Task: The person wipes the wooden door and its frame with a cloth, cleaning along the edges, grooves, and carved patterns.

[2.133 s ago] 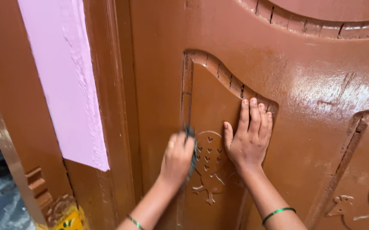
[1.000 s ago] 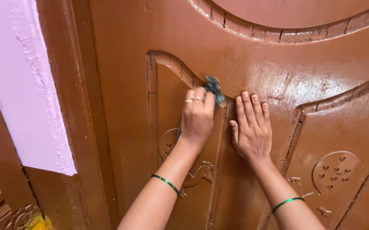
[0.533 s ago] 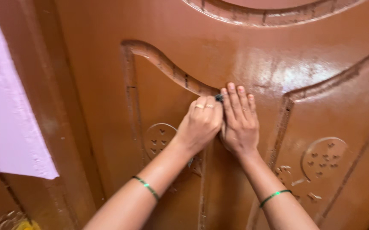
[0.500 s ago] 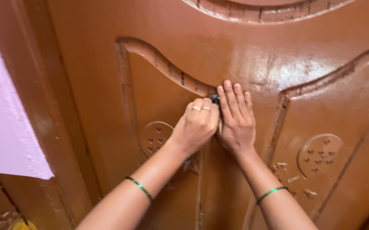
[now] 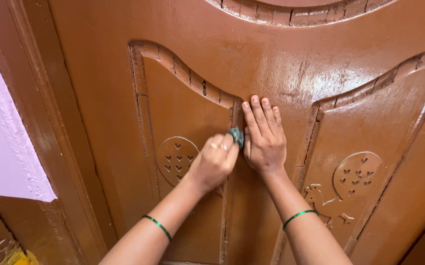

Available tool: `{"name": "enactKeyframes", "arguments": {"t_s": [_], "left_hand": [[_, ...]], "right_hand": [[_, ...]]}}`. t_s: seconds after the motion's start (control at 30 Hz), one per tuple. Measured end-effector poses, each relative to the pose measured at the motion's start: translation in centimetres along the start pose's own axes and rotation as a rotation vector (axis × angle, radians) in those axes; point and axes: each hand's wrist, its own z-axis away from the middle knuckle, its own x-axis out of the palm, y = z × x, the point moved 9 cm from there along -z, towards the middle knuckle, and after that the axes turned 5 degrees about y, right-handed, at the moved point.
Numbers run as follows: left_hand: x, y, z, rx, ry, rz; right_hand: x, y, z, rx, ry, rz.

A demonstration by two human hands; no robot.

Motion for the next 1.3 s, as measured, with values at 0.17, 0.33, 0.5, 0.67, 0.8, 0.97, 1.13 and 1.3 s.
{"name": "enactKeyframes", "arguments": {"t_s": [0.17,0.33,0.5,0.67,0.8,0.97,1.13,1.3], "left_hand": [[0.2,1.6,1.4,0.529,-0.119,0.043],[-0.1,-2.3,-1.4,0.28,-0.067,-0.059],[0.5,2.4,3.3,0.219,-0.147,-0.089],[-0.5,4.7,5.8,0.424,-0.092,-0.01],[-0.1,-2.0,1.8,0.219,-0.126,0.061],[-1.5,-1.5,1.8,-0.02,0.008,0.005],[-1.7,2.0,5.6,0.098,-0.086,0.021],[-1.7,1.2,4.4,0.284,-0.087,0.126]], "right_hand": [[-0.1,-0.5,-0.1,-0.03,0.001,0.001],[0.3,-0.3,0.2,-0.01,-0.027,0.024],[0.4,-0.2,0.1,-0.009,-0.031,0.029],[0.0,-1.0,0.3,-0.032,-0.02,0.015],[0.4,-1.3,0.9,-0.031,-0.047,0.024],[0.8,-2.5,3.9,-0.109,-0.073,0.013],[1.6,-4.8,9.8,-0.206,-0.161,-0.035],[-0.1,-5.9,9.8,-0.008,-0.032,-0.157]]}}
